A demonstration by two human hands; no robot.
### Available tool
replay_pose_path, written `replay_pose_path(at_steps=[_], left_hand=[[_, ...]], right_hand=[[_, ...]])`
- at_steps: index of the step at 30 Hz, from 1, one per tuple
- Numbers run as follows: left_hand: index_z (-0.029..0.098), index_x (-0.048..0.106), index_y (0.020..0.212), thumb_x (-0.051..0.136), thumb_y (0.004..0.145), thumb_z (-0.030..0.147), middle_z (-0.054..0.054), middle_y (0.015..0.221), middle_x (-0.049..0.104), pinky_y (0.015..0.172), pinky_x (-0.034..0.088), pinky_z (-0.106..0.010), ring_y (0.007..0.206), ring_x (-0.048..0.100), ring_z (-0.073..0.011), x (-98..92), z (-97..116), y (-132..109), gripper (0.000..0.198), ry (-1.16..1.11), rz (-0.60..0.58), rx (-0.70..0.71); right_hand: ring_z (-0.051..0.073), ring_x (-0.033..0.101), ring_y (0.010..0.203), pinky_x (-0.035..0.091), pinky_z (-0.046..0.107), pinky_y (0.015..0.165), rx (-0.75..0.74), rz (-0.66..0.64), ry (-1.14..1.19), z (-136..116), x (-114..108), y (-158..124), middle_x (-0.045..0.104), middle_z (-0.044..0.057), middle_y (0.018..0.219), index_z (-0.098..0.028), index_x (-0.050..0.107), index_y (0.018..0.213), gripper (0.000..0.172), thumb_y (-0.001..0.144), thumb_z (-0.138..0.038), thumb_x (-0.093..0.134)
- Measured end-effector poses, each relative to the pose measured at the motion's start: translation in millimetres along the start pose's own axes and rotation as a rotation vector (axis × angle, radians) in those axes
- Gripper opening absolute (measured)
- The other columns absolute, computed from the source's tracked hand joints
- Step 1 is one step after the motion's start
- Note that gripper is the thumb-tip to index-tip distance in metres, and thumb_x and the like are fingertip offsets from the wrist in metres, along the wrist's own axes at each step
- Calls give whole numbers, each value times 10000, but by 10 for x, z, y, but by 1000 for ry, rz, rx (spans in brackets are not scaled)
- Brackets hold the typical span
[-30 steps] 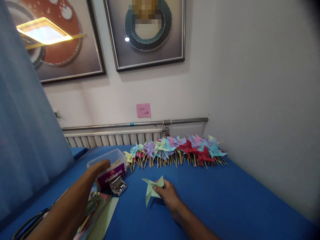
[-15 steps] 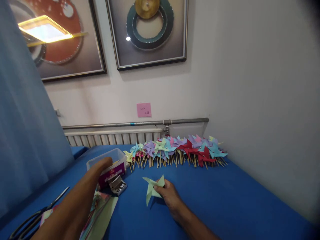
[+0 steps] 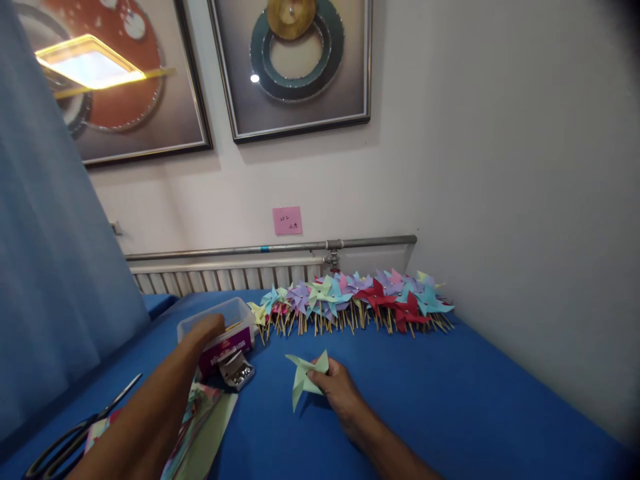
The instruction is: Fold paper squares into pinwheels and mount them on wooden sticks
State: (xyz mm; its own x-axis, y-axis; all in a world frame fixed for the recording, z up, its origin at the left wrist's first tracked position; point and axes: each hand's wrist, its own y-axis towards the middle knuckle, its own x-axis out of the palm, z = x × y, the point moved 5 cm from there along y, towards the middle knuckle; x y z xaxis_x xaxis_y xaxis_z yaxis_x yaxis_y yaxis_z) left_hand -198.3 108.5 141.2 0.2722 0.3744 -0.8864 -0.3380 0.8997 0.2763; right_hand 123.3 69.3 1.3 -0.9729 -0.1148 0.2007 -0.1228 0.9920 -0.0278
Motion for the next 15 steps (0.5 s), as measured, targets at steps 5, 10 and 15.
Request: replay_pose_path(at_steps=[5, 10, 15], left_hand=[[127, 723, 1038, 484, 901, 188, -182, 954, 753, 805, 489, -361, 945, 699, -315, -177, 226, -70, 281, 169, 38, 36], [182, 679, 818, 533, 828, 291, -40, 732, 693, 644, 440, -255, 690, 638, -188, 309, 677, -609, 182, -551, -117, 258], [175, 604, 774, 535, 723, 278, 23, 562, 569, 482, 304, -224, 459, 433, -111, 1032, 773, -982, 134, -978, -220, -13]], right_hand=[[142, 562, 611, 423, 263, 628, -17, 5, 20, 11, -10, 14, 645, -36, 643, -187, 684, 794, 216, 628, -267, 798], [170, 616, 663, 465, 279, 661, -37, -58, 96, 69, -34, 33, 707, -5, 727, -185, 707, 869, 307, 639, -352, 822], [198, 673, 731, 518, 302, 712, 19, -64, 159, 85, -82, 17, 744, 19, 801, -182, 716, 965, 396, 638, -362, 846]])
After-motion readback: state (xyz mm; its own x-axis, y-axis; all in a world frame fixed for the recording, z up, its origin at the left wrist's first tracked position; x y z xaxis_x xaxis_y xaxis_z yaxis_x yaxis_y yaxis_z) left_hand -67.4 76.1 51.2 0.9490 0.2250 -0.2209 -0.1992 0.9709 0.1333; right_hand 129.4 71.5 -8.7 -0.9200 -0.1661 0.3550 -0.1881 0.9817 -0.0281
